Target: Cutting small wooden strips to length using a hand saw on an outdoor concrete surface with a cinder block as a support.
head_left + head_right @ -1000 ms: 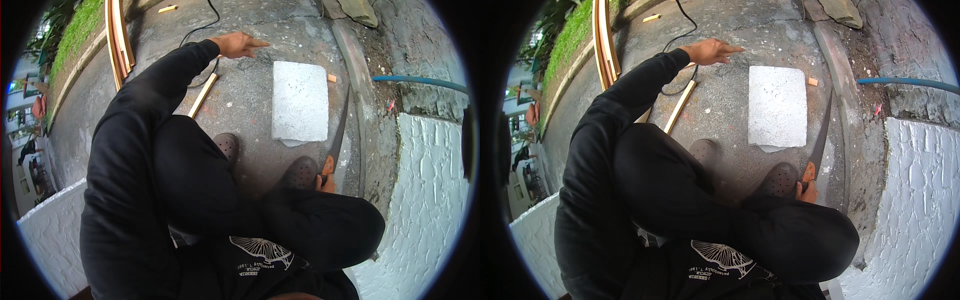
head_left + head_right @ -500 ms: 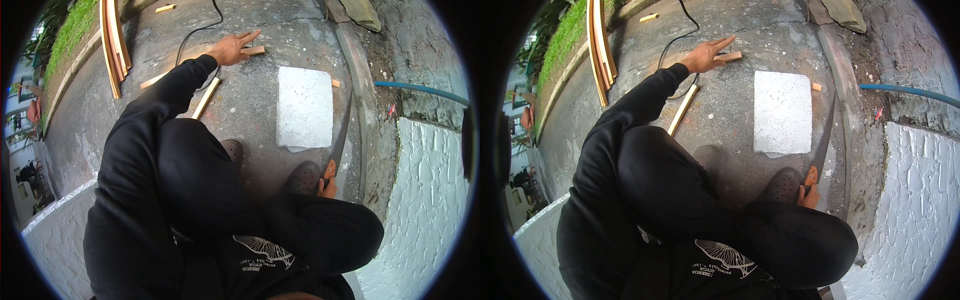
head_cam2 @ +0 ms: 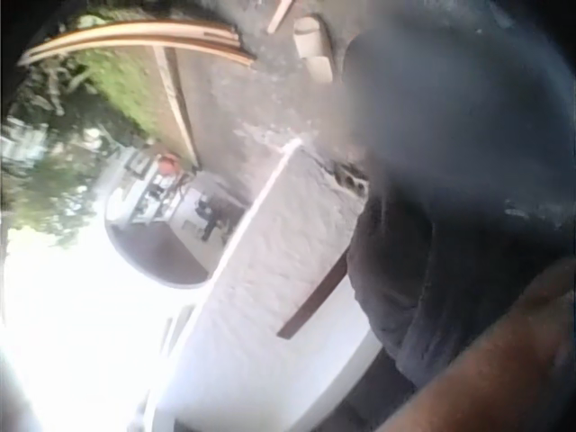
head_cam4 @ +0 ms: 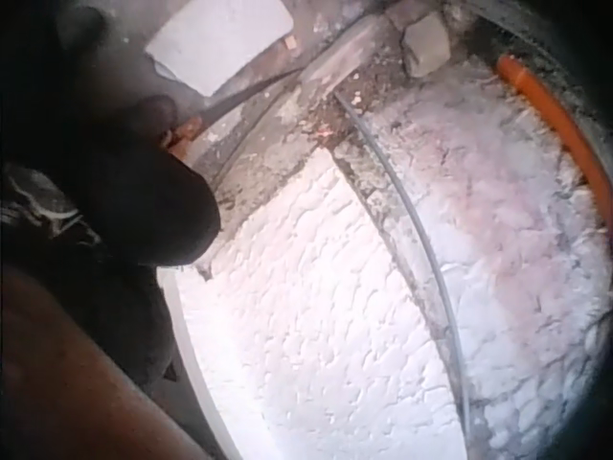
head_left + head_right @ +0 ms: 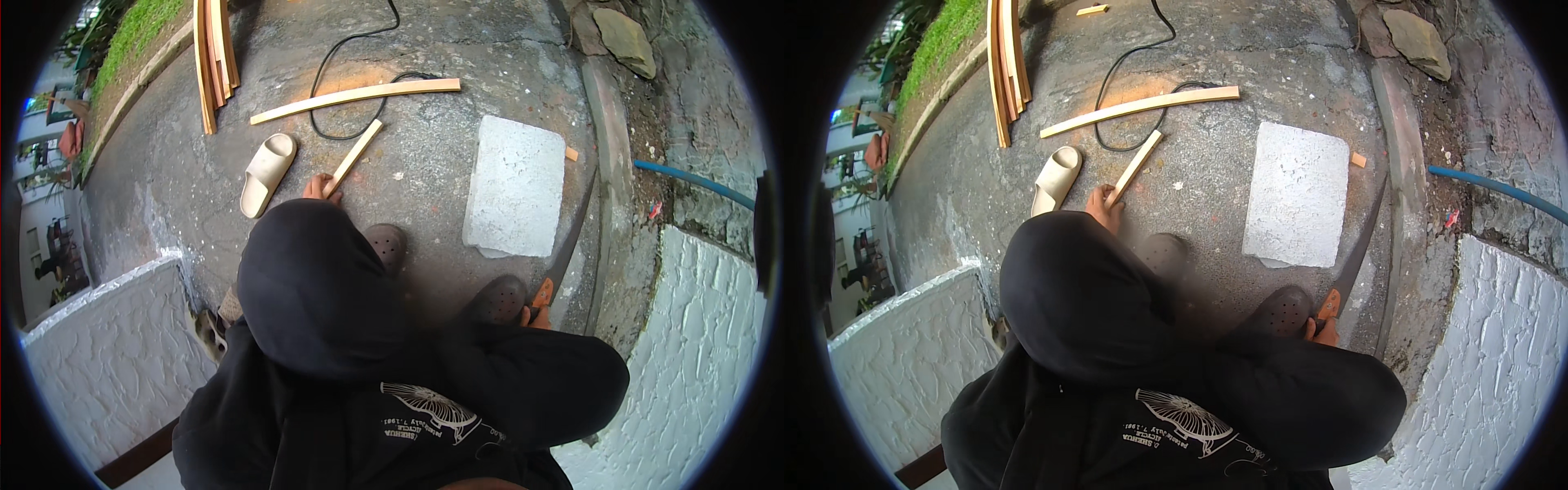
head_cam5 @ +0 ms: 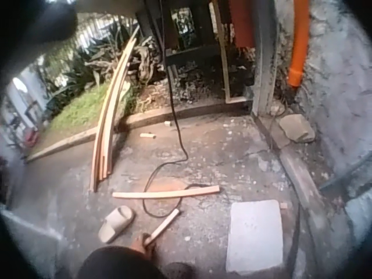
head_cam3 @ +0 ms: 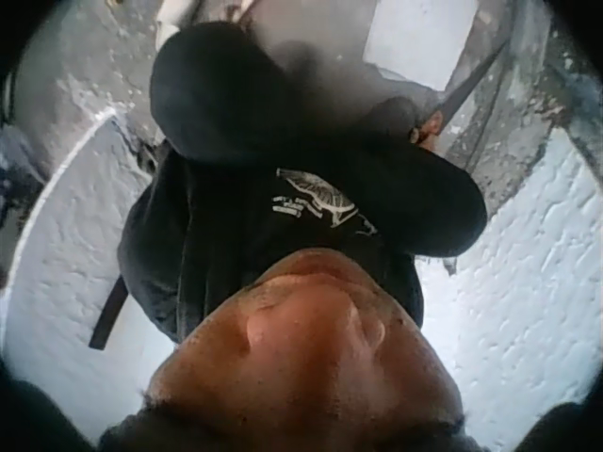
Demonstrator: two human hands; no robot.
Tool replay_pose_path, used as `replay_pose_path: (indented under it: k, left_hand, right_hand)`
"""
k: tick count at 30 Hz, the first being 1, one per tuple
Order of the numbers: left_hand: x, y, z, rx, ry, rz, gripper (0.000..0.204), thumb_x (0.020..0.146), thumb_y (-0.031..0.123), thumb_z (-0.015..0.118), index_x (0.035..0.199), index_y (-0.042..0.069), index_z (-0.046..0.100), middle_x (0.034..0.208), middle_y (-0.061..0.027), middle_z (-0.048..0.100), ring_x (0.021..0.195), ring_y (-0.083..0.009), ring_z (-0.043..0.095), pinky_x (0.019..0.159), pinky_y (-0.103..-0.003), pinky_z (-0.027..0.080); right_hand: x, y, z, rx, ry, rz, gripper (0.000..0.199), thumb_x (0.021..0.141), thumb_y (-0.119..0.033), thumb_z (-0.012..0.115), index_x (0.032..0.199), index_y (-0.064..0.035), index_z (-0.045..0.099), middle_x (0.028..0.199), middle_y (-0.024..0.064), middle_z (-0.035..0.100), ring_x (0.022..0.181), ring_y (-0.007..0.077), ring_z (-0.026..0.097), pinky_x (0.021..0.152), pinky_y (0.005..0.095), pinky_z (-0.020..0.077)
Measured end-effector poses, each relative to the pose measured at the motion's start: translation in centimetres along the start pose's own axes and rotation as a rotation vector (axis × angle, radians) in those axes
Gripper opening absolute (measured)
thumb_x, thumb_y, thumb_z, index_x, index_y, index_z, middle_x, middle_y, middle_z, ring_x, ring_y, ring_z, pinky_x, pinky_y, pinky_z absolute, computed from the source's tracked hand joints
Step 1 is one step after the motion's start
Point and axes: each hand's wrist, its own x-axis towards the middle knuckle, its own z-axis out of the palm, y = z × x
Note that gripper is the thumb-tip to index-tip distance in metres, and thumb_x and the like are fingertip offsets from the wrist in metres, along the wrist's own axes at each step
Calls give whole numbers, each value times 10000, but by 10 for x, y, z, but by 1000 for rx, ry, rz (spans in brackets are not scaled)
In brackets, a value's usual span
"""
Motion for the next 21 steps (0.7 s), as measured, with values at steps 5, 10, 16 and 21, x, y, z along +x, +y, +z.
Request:
replay_pose_path:
  k: [5,10,16,21]
  left_hand:
    - [11,46,-20,-361,-268,-18,413,913,-66,710,1307,37,641,1094,-157,750,966,-305,748,869,-387,563]
    - [65,145,-60,-341,-566,430,489,1015,55,648,1500,69,589,1100,-153,650,1007,-289,652,925,-378,507]
    - [143,273,-44,-224,-872,758,504,1035,75,626,1531,156,595,1168,-128,650,1028,-291,648,917,-422,525]
    - [176,325,12,82,-1068,879,488,1044,100,628,1518,214,615,1323,-166,633,1176,-309,650,1018,-414,545]
  right_hand:
    - [-1,8,7,-14,65,-21,495,965,-416,754,1120,5,545,882,301,667,863,572,640,714,584,486]
    - [8,19,17,0,30,-118,527,944,-431,772,1115,25,568,912,295,670,898,538,642,849,568,481]
    - [5,25,16,14,-2,-116,532,954,-444,759,1138,20,575,977,276,686,947,508,647,928,562,459]
    - [2,18,15,20,-49,-18,540,953,-469,755,1166,-3,583,1011,243,702,1002,468,650,957,554,449]
